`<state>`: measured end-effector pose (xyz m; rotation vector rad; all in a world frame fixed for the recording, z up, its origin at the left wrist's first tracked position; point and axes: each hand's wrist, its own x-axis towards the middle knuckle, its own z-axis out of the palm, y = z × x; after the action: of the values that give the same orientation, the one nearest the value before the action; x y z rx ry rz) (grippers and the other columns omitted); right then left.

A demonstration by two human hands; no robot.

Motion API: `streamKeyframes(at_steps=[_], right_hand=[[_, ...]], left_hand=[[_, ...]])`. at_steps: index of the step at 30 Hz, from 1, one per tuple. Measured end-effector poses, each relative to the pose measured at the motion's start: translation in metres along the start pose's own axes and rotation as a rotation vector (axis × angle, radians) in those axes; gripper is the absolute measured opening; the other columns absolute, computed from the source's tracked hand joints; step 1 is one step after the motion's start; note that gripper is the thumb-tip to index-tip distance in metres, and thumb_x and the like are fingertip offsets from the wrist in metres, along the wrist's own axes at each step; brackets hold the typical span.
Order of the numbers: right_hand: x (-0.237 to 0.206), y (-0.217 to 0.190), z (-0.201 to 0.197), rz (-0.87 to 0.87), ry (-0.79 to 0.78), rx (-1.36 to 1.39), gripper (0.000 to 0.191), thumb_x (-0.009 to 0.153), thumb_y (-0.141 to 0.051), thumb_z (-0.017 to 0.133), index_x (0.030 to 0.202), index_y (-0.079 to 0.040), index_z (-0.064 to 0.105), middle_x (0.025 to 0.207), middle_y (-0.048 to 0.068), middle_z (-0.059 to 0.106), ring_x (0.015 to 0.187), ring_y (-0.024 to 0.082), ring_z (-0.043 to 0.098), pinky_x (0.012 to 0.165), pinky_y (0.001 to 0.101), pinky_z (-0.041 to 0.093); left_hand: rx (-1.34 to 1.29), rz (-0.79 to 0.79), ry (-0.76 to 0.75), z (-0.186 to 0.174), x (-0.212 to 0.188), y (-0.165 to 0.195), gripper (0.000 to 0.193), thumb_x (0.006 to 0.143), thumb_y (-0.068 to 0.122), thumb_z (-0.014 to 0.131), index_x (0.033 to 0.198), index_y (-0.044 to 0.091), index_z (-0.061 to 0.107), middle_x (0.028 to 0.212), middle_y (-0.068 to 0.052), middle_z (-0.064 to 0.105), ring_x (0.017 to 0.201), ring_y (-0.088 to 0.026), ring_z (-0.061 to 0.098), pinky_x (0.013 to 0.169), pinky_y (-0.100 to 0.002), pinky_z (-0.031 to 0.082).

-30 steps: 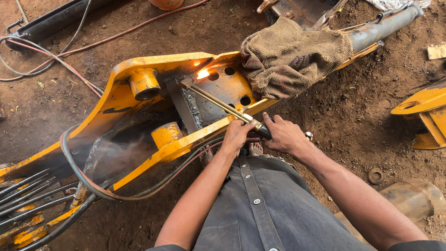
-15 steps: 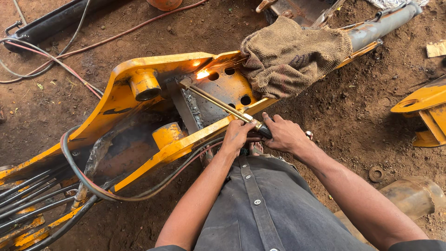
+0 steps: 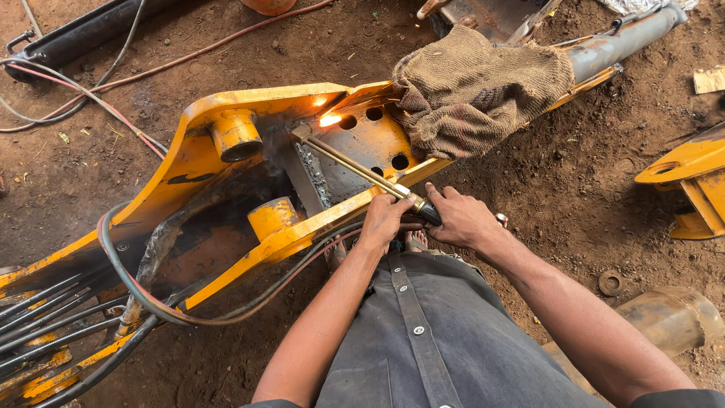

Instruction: The person uses a cutting torch to cut through a metal section of a yellow excavator arm, moving the flame along a seam while sparks and smoke are produced. The person holds the torch with both hands to guide the cut carefully.

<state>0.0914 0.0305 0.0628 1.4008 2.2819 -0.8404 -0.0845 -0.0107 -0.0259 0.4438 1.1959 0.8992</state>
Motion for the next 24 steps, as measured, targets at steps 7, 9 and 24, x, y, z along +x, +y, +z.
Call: streamKeyframes(at_steps=[7,9,24], right_hand=[[0.0009,0.0001,0.0022,-0.014,0.02,0.015,0.1,0.073,-0.032,0.078,0.158,-0.006,0.03,0.115,0.023,0.059,0.099,0.041,0.069,0.085,0.0489,0.059],[0.0005,-0.0005,0.0024,-0.01,0.015,0.014,0.101,0.073,-0.032,0.078,0.158,-0.006,0.029,0.114,0.023,0.059,0.099,0.041,0.069,0.085,0.0491,0.059],[0.0006,-0.0001,0.0094,-0.03,0.035,0.028,0.1,0.073,-0.034,0.077,0.158,-0.008,0.032,0.114,0.023,0.06,0.096,0.044,0.069,0.084,0.0506,0.058]], left_hand=[[0.011,0.01,-0.01,-0.0027,-0.0006,-0.0005,0.029,0.099,0.019,0.065,0.101,-0.009,0.07,0.091,-0.02,0.075,0.069,-0.023,0.075,0.061,-0.032,0.065],[0.002,0.008,-0.005,-0.0027,0.0002,-0.0008,0.029,0.099,0.019,0.066,0.101,-0.009,0.07,0.091,-0.02,0.075,0.069,-0.023,0.075,0.061,-0.032,0.065],[0.034,-0.021,0.008,-0.0028,-0.0091,0.0056,0.029,0.099,0.019,0.065,0.104,-0.009,0.069,0.09,-0.022,0.075,0.069,-0.024,0.075,0.06,-0.032,0.065]])
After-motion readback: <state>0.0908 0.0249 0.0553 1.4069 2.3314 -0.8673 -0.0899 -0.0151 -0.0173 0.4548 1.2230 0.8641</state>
